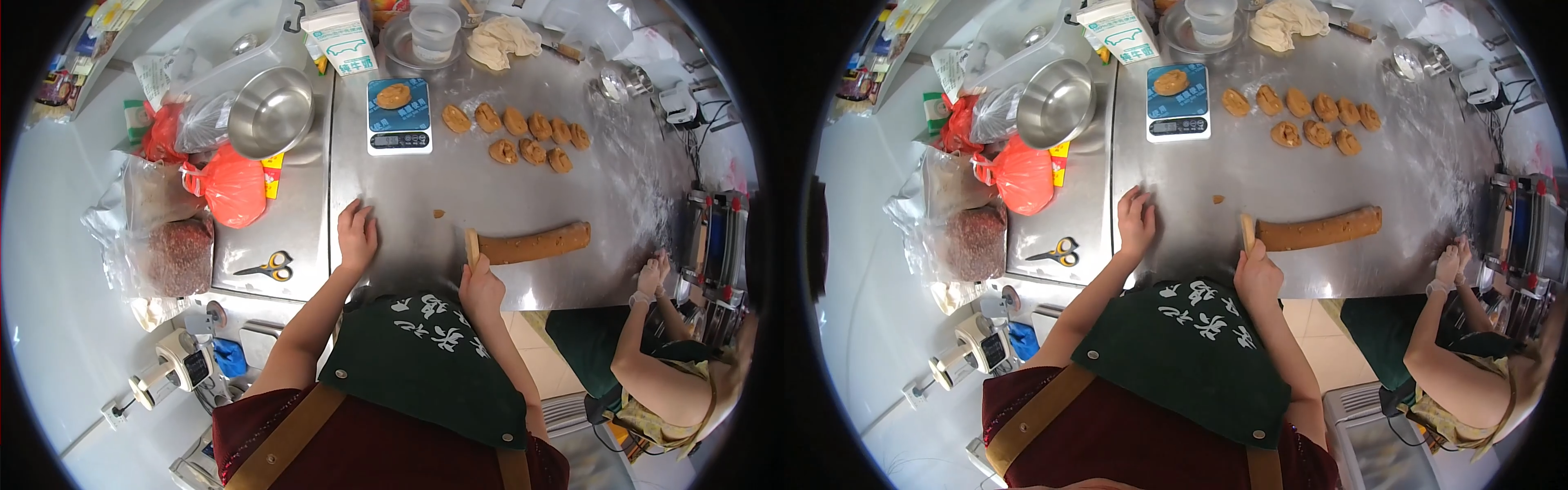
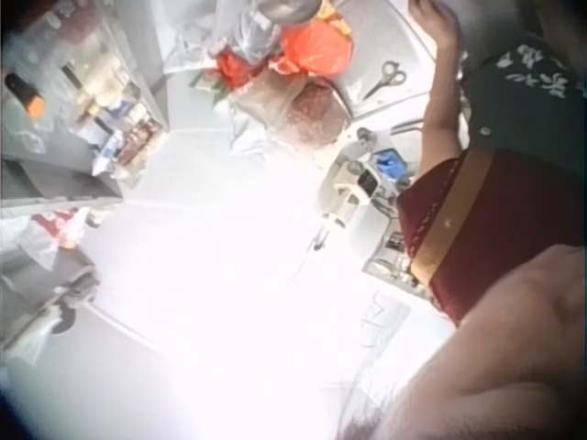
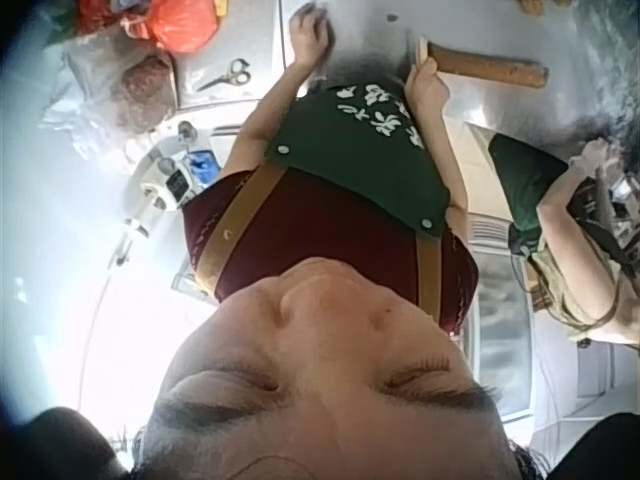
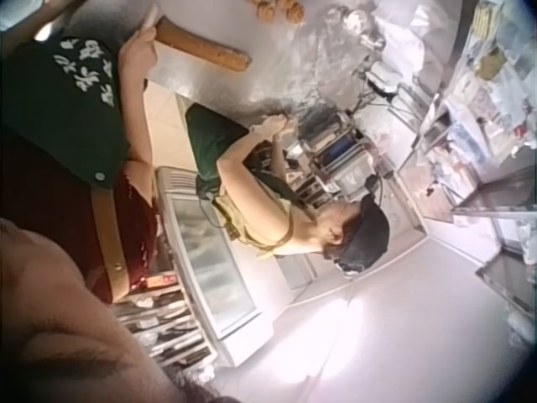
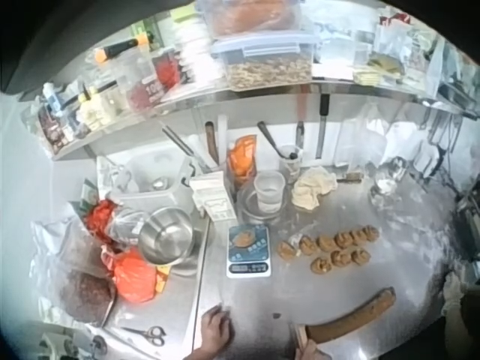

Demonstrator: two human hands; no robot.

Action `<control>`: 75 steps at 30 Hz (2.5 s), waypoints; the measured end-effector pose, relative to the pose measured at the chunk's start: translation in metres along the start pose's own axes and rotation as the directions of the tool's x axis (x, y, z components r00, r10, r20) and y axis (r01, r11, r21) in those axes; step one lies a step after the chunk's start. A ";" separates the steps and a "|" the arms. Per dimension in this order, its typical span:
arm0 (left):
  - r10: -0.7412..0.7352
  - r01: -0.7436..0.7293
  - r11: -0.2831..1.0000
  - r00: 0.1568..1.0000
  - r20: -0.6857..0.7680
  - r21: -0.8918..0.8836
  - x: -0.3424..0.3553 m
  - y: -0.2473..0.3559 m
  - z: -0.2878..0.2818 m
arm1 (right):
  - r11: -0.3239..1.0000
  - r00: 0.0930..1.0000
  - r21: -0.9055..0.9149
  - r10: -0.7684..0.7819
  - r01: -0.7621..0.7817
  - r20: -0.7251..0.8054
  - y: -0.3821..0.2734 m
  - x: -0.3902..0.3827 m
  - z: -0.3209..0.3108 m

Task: Cutting, weighing, and portioning dough on a stainless steel prep table using a bench scraper and digital scale.

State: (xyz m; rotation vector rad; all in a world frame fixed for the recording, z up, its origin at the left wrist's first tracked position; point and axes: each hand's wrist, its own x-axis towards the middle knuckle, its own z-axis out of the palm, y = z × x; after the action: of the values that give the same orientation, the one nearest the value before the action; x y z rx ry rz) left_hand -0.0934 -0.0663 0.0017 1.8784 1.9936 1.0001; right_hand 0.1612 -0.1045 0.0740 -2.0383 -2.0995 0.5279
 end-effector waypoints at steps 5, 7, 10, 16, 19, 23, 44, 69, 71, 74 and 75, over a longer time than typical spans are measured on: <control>0.081 -0.081 0.996 0.997 0.001 0.030 0.043 0.014 0.009 | 1.000 1.000 0.015 0.019 -0.019 0.008 0.001 0.002 -0.001; 0.141 -0.140 0.990 0.988 -0.058 0.022 0.087 0.021 0.017 | 1.000 1.000 0.016 0.017 -0.017 0.007 0.001 0.001 0.001; 0.211 -0.209 0.977 0.973 -0.095 0.030 0.160 0.038 0.034 | 0.999 0.999 0.012 0.033 -0.033 0.002 0.002 0.000 0.002; -0.013 -0.046 0.972 0.969 0.247 0.232 0.235 0.036 0.070 | 0.999 0.999 0.023 -0.028 0.028 0.016 0.010 -0.011 0.001; 0.010 -0.066 0.964 0.978 0.209 0.259 0.234 0.019 0.077 | 0.977 0.989 0.159 -0.134 0.143 -0.067 0.013 -0.015 -0.004; 0.040 -0.040 0.999 0.998 -0.048 0.004 0.230 0.016 0.079 | 0.959 0.985 0.239 -0.131 0.154 -0.109 0.021 -0.014 -0.018; 0.516 -0.514 0.854 0.819 0.251 -0.081 0.121 0.110 0.099 | 0.933 0.991 0.349 0.116 -0.085 -0.068 0.048 -0.027 -0.060; 0.423 -0.232 0.878 0.784 0.455 -0.418 -0.015 0.130 0.088 | 0.991 0.991 -0.019 0.130 -0.130 -0.013 0.036 -0.007 -0.062; 0.426 -0.234 0.876 0.784 0.452 -0.421 -0.013 0.130 0.089 | 0.990 0.990 -0.024 0.143 -0.142 0.021 0.038 -0.004 -0.063; 0.423 -0.236 0.881 0.781 0.459 -0.411 -0.014 0.129 0.089 | 0.990 0.989 -0.034 0.137 -0.135 0.061 0.042 0.003 -0.054; 0.419 -0.228 0.882 0.779 0.466 -0.412 -0.014 0.130 0.088 | 0.990 0.987 -0.035 0.142 -0.139 0.070 0.042 0.005 -0.050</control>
State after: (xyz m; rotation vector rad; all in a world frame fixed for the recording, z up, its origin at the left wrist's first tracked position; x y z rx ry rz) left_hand 0.0638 -0.0579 0.0111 2.0505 1.1147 0.6994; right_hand 0.2184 -0.0922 0.1043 -2.2282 -2.0238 0.6032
